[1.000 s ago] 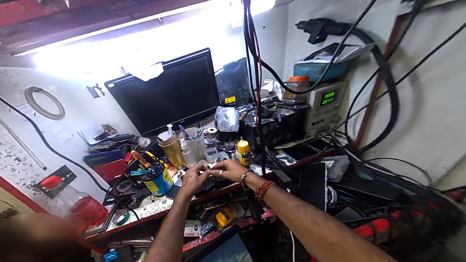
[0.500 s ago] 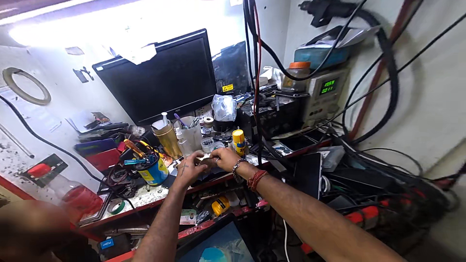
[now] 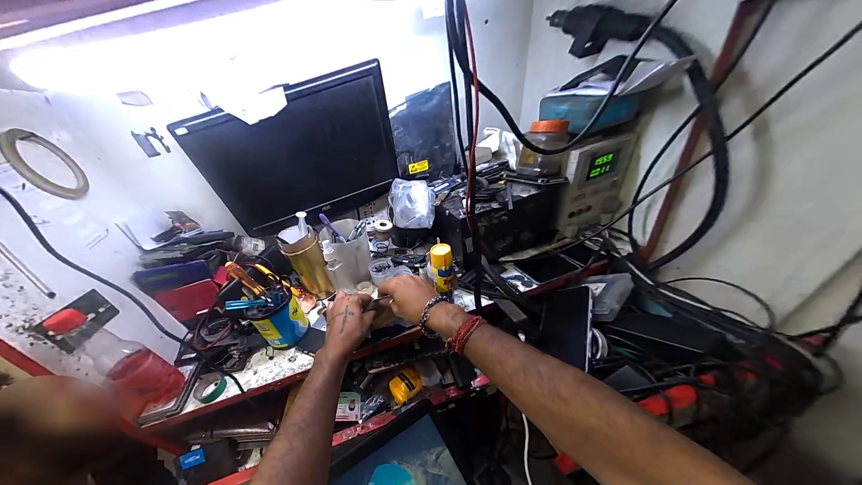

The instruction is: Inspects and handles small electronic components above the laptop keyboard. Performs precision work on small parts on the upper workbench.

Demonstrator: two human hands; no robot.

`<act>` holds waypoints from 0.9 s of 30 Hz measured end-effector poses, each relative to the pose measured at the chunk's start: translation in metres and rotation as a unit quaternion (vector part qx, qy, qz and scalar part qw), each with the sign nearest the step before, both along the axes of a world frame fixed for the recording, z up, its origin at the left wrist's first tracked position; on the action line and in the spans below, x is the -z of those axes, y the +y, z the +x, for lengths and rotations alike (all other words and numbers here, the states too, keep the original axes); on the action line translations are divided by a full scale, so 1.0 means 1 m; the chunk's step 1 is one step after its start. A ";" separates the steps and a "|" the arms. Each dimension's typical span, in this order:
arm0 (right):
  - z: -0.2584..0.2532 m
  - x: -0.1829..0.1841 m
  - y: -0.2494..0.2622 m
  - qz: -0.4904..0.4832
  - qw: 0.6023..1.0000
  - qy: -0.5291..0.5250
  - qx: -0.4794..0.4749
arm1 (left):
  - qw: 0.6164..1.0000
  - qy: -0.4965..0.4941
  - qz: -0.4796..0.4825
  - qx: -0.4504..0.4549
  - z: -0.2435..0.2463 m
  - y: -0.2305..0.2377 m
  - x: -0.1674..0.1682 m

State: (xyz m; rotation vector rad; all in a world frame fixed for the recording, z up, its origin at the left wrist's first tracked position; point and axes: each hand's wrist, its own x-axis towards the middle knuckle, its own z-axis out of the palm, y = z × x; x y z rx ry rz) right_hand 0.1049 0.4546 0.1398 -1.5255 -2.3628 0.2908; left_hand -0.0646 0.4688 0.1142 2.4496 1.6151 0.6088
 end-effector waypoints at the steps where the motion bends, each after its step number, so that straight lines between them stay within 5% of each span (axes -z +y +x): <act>1: 0.000 0.000 0.002 -0.002 1.000 0.003 0.004 | 1.000 -0.004 -0.005 0.006 0.000 0.000 -0.001; 9: 0.005 0.003 0.004 0.002 0.999 0.034 0.000 | 1.000 0.015 -0.007 -0.003 0.004 -0.004 -0.006; 14: 0.002 -0.004 -0.001 0.038 0.998 -0.034 -0.039 | 0.997 0.070 0.044 0.013 0.007 -0.008 -0.005; 27: -0.003 -0.021 -0.007 -0.012 0.994 -0.108 -0.021 | 0.997 0.071 0.000 -0.038 0.007 -0.006 -0.008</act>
